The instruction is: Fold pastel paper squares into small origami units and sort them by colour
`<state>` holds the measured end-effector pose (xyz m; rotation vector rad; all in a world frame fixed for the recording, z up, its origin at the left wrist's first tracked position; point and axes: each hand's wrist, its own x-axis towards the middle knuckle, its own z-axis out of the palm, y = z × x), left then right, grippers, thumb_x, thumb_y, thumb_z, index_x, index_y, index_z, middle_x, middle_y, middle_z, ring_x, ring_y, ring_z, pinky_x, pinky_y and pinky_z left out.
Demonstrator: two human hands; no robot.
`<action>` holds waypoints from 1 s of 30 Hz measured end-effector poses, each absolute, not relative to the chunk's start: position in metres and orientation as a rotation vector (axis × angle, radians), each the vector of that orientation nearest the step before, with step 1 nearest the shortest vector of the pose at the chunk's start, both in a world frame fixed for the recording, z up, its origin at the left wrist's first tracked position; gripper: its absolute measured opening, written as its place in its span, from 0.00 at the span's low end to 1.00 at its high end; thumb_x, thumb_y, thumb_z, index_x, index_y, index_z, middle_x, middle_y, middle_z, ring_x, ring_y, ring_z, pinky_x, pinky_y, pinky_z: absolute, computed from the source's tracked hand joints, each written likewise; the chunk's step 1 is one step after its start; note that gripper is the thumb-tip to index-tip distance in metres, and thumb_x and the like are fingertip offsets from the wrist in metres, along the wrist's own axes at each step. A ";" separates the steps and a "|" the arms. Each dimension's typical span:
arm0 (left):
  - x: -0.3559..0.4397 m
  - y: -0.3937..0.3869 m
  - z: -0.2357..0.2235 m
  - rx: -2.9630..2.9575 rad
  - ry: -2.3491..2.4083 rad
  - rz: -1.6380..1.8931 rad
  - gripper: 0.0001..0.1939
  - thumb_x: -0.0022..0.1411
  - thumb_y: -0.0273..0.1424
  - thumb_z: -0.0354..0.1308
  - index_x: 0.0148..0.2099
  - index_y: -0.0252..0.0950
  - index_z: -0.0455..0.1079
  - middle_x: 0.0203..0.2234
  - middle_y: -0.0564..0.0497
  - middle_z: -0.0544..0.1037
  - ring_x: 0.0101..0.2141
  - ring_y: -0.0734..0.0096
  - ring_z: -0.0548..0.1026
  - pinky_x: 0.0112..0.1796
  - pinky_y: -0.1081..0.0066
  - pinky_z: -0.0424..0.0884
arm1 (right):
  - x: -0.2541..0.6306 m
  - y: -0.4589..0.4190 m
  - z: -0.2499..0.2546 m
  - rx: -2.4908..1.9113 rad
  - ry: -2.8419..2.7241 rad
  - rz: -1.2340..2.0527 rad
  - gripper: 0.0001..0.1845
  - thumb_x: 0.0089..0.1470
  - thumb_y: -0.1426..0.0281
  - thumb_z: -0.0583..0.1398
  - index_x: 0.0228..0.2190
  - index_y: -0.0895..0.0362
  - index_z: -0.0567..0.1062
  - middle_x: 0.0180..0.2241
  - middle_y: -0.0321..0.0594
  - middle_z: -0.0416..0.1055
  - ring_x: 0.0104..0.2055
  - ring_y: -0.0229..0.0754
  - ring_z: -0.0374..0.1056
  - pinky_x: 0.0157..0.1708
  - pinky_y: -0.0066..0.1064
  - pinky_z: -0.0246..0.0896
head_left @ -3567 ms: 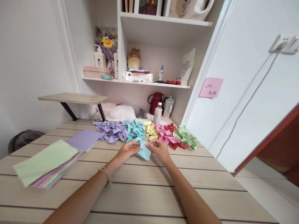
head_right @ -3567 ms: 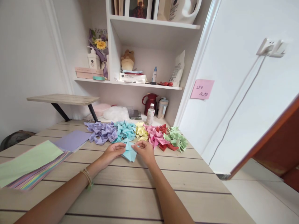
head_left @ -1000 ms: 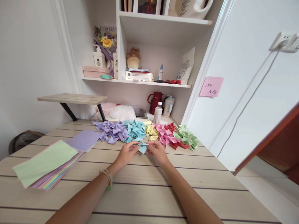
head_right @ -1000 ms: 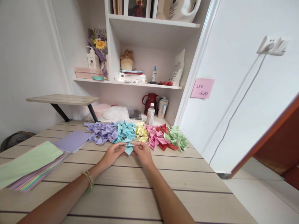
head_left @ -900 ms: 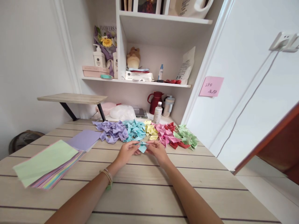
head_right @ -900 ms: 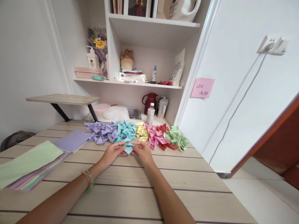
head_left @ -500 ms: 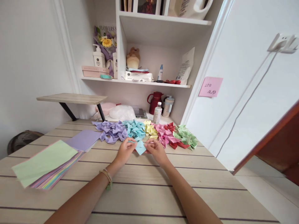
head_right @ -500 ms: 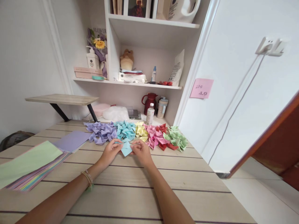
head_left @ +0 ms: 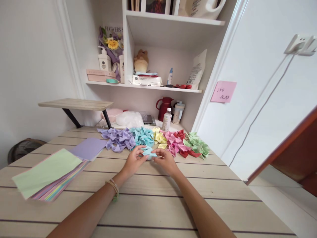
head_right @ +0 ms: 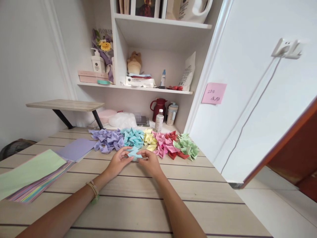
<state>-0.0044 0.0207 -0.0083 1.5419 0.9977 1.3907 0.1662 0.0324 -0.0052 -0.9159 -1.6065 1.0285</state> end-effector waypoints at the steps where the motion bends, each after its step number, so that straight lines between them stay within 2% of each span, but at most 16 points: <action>1: -0.005 0.021 -0.008 1.563 1.009 1.407 0.20 0.48 0.34 0.62 0.45 0.34 0.67 0.32 0.48 0.75 0.33 0.69 0.73 0.33 0.73 0.69 | 0.166 0.032 -0.005 -0.912 -1.601 1.043 0.15 0.40 0.68 0.62 0.34 0.59 0.73 0.33 0.42 0.73 0.35 0.42 0.69 0.32 0.30 0.65; 5: -0.006 0.020 -0.008 1.664 1.051 1.384 0.15 0.48 0.36 0.62 0.39 0.34 0.71 0.33 0.47 0.75 0.31 0.69 0.72 0.32 0.72 0.69 | 0.166 0.031 -0.005 -0.890 -1.586 1.105 0.19 0.41 0.67 0.62 0.38 0.58 0.73 0.33 0.42 0.74 0.34 0.43 0.70 0.32 0.32 0.65; 8: -0.008 0.017 -0.006 1.792 1.143 1.368 0.14 0.48 0.36 0.62 0.38 0.36 0.73 0.31 0.48 0.77 0.29 0.68 0.72 0.33 0.69 0.69 | 0.166 0.031 -0.007 -0.952 -1.686 0.997 0.21 0.43 0.65 0.62 0.41 0.59 0.73 0.34 0.43 0.75 0.34 0.44 0.70 0.33 0.34 0.65; 14: -0.012 0.012 0.000 2.066 1.233 1.316 0.07 0.53 0.36 0.58 0.32 0.40 0.74 0.27 0.49 0.77 0.29 0.64 0.72 0.35 0.68 0.66 | 0.167 0.025 -0.002 -1.009 -2.007 0.672 0.13 0.51 0.64 0.56 0.34 0.55 0.78 0.31 0.40 0.76 0.29 0.41 0.69 0.30 0.30 0.61; 19: -0.011 0.010 0.002 2.071 1.176 1.320 0.07 0.54 0.36 0.57 0.31 0.40 0.73 0.28 0.50 0.77 0.31 0.64 0.71 0.37 0.68 0.65 | 0.168 0.027 -0.001 -1.057 -2.028 0.628 0.16 0.54 0.64 0.52 0.28 0.56 0.78 0.23 0.38 0.75 0.24 0.40 0.68 0.24 0.27 0.58; 25: -0.007 0.015 -0.005 1.996 1.153 1.279 0.10 0.52 0.34 0.58 0.39 0.37 0.70 0.26 0.52 0.74 0.27 0.70 0.70 0.31 0.72 0.66 | 0.170 0.026 0.000 -1.015 -2.094 0.577 0.15 0.53 0.70 0.52 0.40 0.54 0.74 0.29 0.39 0.76 0.27 0.40 0.71 0.30 0.28 0.61; 30: -0.007 0.019 -0.011 1.819 1.187 1.367 0.19 0.45 0.35 0.64 0.40 0.35 0.68 0.22 0.55 0.70 0.25 0.73 0.69 0.27 0.74 0.65 | 0.167 0.026 -0.003 -1.046 -2.037 0.659 0.13 0.52 0.71 0.52 0.39 0.56 0.72 0.25 0.39 0.74 0.26 0.40 0.70 0.27 0.28 0.61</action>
